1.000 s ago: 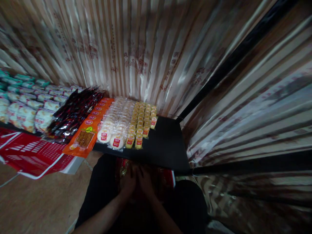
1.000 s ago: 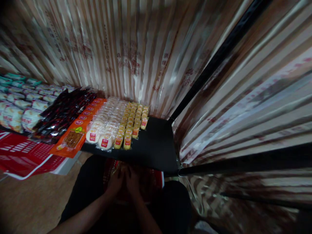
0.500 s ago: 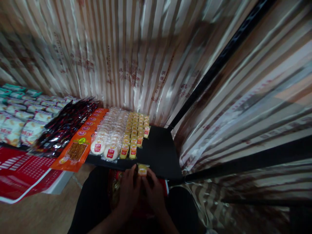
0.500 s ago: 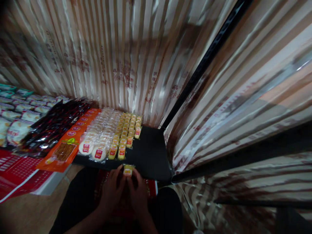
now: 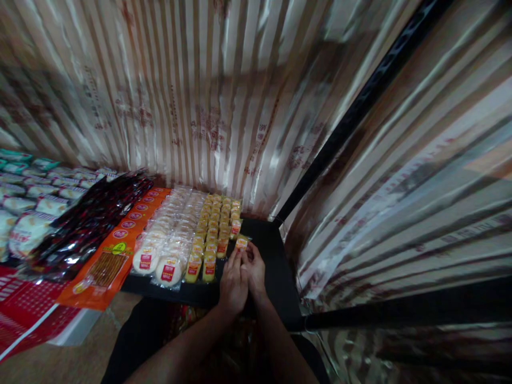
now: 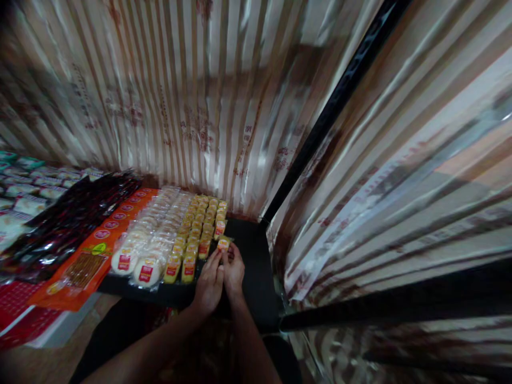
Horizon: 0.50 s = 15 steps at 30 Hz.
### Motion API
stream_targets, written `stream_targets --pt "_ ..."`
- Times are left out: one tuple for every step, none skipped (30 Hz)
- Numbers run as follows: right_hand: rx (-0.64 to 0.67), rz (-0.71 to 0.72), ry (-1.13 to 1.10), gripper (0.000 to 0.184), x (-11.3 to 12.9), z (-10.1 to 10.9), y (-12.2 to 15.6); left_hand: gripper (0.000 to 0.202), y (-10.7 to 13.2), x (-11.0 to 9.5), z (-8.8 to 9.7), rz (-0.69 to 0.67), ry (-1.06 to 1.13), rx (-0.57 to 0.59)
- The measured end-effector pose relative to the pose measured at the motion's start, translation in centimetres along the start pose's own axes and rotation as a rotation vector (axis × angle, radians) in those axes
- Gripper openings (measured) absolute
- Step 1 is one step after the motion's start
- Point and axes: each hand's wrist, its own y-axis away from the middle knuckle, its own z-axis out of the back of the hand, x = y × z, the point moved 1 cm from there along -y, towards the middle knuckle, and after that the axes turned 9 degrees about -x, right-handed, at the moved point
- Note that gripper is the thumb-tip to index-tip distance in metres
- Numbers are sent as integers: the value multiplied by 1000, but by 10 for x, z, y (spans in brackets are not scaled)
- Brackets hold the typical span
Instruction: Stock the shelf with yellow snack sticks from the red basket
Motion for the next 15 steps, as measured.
stream_targets --pt "3 7 -5 46 -1 -4 -5 49 -5 1 -2 -6 -8 -12" --pt "5 15 -6 45 -1 -8 -10 48 -9 2 -4 -14 -17 -24" --pt "8 27 -3 45 -2 -12 -13 48 -13 3 -5 -22 -25 -34" --pt "7 41 4 44 -2 -14 -17 48 -16 4 -6 -27 -30 -40" --pt "6 58 14 44 -2 -17 -19 47 -19 5 -7 -30 -33 -42" --pt "2 75 29 43 -2 -19 -22 47 -21 7 -8 -30 -34 -43" --pt "-6 91 47 42 -2 -21 -24 47 -23 8 -9 -27 -33 -44" --pt "-15 105 67 42 -1 -22 -25 48 -24 9 -11 -22 -27 -47" --pt "-21 113 89 42 -1 -23 -26 48 -26 11 -12 -16 -19 -51" --pt "-24 119 108 43 -1 -25 -27 48 -27 12 -13 -12 -9 -56" --pt "-24 126 126 44 -1 -26 -28 48 -28 13 -14 -5 5 -63" --pt "-22 134 141 44 -1 -27 -29 48 -30 14 -15 5 20 -67" --pt "-15 142 152 45 -1 -29 -29 49 -31 14 -16 20 35 -69" --pt "-6 147 159 46 -2 -30 -30 49 -32 15 -16 36 48 -69" --pt "6 149 161 47 -3 -31 -31 49 -32 16 -16 49 60 -65"
